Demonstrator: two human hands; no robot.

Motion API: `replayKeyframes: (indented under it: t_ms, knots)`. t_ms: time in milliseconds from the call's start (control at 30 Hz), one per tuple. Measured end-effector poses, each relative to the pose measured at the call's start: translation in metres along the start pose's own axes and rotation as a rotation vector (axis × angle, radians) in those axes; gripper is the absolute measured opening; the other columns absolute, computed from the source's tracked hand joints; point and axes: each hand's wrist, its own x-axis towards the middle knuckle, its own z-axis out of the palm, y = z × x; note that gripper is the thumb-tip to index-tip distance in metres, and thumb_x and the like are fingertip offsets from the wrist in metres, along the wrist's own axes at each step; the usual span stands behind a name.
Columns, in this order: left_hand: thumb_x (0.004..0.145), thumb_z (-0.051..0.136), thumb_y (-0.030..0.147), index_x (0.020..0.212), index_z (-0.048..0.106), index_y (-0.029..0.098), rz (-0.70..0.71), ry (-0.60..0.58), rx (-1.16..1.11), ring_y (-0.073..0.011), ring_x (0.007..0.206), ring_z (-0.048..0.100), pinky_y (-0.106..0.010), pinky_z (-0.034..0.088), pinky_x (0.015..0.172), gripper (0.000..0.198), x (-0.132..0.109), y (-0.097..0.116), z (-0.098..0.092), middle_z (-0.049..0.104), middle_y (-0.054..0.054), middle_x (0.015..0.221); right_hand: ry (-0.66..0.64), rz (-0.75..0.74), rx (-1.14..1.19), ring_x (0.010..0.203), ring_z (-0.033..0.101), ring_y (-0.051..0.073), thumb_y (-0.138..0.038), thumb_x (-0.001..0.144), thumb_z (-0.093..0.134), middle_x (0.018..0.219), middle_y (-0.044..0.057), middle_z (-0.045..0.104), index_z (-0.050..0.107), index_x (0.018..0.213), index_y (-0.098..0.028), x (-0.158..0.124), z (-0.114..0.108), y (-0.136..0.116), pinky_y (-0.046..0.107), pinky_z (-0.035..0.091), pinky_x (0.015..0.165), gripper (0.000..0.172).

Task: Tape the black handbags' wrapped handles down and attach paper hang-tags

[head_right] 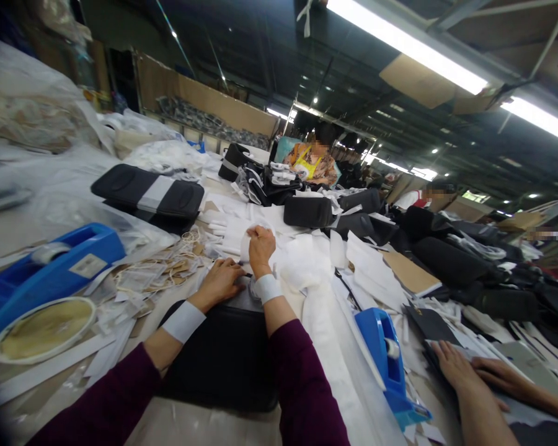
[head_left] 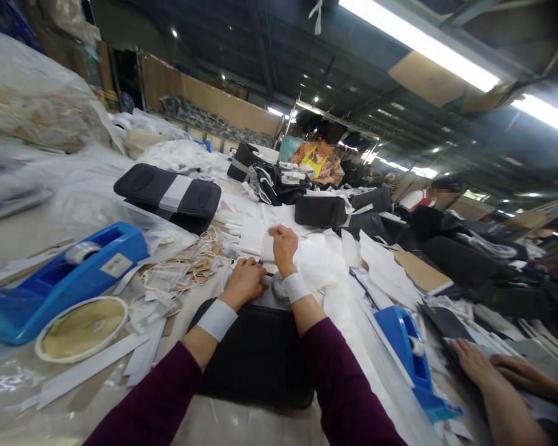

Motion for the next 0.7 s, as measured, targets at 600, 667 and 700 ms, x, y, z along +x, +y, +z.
replayKeyframes:
  t_ms: [600,667,700]
  knots:
    - [0.072,0.047,0.009,0.1,0.069,0.023,-0.137,0.038,-0.229,-0.0192,0.098,0.062,-0.033,0.043,0.096,0.039,0.006,-0.011,-0.004,0.072,-0.003,0.1,-0.364,-0.693,0.028,0.091,0.059,0.018,-0.013,0.097,0.041,0.093,0.006,0.069,0.069,0.094,-0.022,-0.209,-0.091,0.006,0.033,0.05,0.078,0.03]
    - [0.073,0.046,0.011,0.092,0.072,0.023,-0.121,0.048,-0.225,-0.0211,0.1,0.061,-0.037,0.04,0.099,0.034,0.005,-0.01,-0.003,0.073,-0.004,0.096,-0.399,-0.715,0.001,0.093,0.059,0.019,-0.014,0.098,0.039,0.094,0.006,0.069,0.069,0.094,-0.022,-0.212,-0.091,0.009,0.033,0.05,0.078,0.031]
    - [0.074,0.046,0.012,0.089,0.073,0.023,-0.114,0.054,-0.221,-0.022,0.1,0.061,-0.039,0.039,0.1,0.033,0.005,-0.009,-0.002,0.073,-0.004,0.094,-0.41,-0.725,-0.01,0.094,0.059,0.019,-0.014,0.098,0.039,0.094,0.006,0.069,0.069,0.094,-0.022,-0.213,-0.091,0.011,0.033,0.05,0.079,0.032]
